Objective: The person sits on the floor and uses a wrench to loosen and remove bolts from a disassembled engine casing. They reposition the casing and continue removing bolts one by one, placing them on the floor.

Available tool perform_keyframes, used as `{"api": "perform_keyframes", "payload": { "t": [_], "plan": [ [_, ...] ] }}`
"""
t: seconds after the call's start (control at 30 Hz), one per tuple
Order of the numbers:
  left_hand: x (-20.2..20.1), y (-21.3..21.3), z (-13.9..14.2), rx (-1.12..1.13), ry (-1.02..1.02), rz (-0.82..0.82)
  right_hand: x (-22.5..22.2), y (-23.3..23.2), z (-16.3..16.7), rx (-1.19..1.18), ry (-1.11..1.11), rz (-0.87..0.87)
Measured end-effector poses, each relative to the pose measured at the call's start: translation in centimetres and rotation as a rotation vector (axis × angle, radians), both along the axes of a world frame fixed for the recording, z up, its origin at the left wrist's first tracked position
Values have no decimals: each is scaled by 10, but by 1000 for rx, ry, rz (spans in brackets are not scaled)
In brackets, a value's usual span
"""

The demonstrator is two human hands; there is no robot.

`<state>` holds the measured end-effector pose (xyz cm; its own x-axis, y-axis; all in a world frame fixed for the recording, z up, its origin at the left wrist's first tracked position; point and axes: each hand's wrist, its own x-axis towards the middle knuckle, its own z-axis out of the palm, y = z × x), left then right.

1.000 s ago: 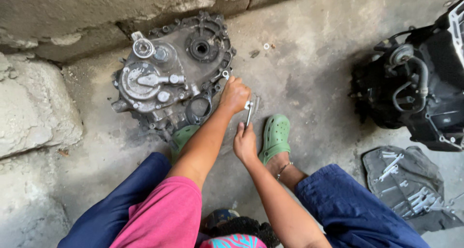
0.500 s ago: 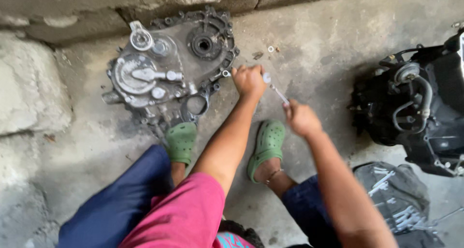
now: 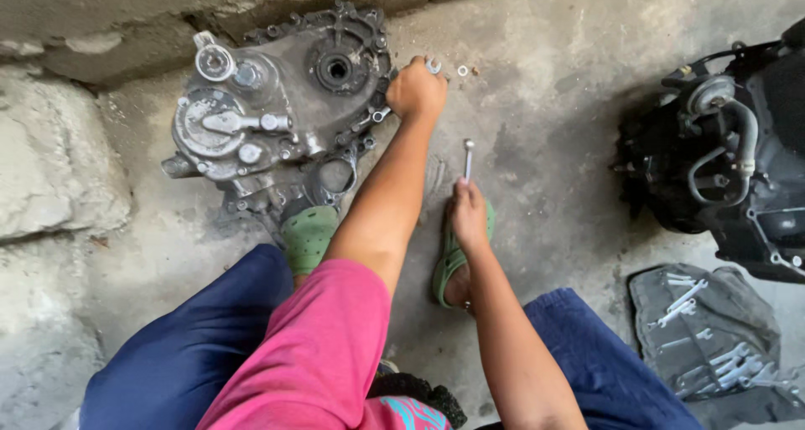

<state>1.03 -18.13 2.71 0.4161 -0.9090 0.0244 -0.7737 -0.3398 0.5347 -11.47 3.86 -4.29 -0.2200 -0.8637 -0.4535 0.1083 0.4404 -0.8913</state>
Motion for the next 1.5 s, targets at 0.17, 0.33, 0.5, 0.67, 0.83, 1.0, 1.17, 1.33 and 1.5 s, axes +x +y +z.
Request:
{"api": "perform_keyframes", "payload": {
  "t": [0.17,0.33,0.5,0.67,0.83,1.0,1.17,1.33,1.5],
  "plan": [
    [19,68,17,-258,-79,-814,-5,-13,15,-23,-11,-222],
    [67,108,-9,-224,-176,-1138,16,-18,21,-93,-203,-191],
    [85,93,-28,-198,-258,-1493,40,-14,34,26,-141,-162],
    [91,89,-32,-298,-317,-1492,66,-13,52,125,36,-80],
    [101,89,-27,-310,-200,-1518,89,-17,60,123,-11,-145],
    [111,99,-6,-212,-135,-1455,101,-14,60,189,-172,-219],
    [128,133,0,-219,-46,-1065,123,-7,52,281,-320,-152],
    [92,143,-5,-207,-83,-778,122,-11,47,280,-534,-344],
    [3,107,8,150,-213,-354,66,-42,43,180,-448,-471]
  ]
}}
